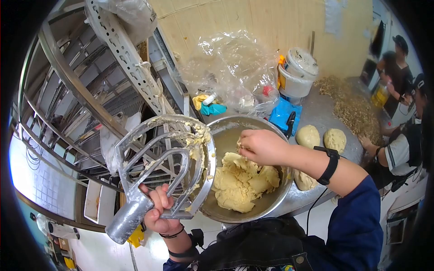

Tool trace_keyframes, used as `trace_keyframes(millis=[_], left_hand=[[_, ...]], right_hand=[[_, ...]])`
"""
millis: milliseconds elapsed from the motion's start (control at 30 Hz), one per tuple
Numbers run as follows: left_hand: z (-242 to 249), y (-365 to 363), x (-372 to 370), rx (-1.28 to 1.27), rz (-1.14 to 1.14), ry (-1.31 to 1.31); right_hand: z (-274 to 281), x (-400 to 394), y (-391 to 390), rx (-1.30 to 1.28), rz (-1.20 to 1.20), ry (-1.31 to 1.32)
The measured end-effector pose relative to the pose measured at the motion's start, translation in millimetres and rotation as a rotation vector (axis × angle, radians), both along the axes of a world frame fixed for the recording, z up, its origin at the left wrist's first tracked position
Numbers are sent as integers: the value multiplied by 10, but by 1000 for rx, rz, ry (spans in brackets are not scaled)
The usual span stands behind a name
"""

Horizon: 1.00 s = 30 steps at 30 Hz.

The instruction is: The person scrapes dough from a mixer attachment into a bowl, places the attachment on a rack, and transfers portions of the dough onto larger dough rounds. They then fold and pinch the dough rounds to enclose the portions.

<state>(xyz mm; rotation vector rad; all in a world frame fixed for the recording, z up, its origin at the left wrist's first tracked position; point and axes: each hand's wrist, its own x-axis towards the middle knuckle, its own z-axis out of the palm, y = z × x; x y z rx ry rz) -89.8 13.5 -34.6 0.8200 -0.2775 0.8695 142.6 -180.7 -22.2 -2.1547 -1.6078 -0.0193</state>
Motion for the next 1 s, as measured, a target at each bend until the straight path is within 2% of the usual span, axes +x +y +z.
trace_keyframes(millis=[33,67,133,267,333,367,400,467,500,533,600,633,667,867,900,933,1000], left_hand=[[1,15,-6,1,-1,0],[-6,33,-14,-18,-29,-23],[4,41,-23,-38,-56,-44],[27,24,-29,-150,-155,-99],[35,-8,-3,-212,-180,-124],[56,-51,18,-315,-226,-173],[83,-84,37,-418,-272,-222],[77,-95,83,-451,-322,-232],[17,-87,81,-508,-377,-258],[-22,-79,86,-565,-432,-285],[-43,-123,109,-570,-460,-296],[-51,-145,110,-572,-461,-276],[-59,-160,108,-573,-462,-254],[13,-275,93,-660,-447,-185],[4,-283,87,-661,-471,-190],[-2,-288,80,-661,-495,-195],[12,-286,75,-651,-530,-205]], right_hand=[[33,16,10,-177,-50,84],[72,2,10,-175,-51,83],[149,-33,2,-320,-232,173],[-143,116,46,-139,-88,361],[-156,64,130,82,5,1391],[-271,23,181,212,51,1644],[-267,-70,222,213,49,1636],[-206,-250,309,582,352,2067],[-156,-316,319,628,510,2122],[-47,-404,326,623,508,2117],[138,-562,323,687,356,2159],[86,-544,325,680,476,2182],[44,-536,325,680,471,2183],[-33,-517,242,489,632,2084],[213,-669,187,533,344,2059],[127,-657,194,536,340,2061],[-98,-580,237,506,655,2049]])
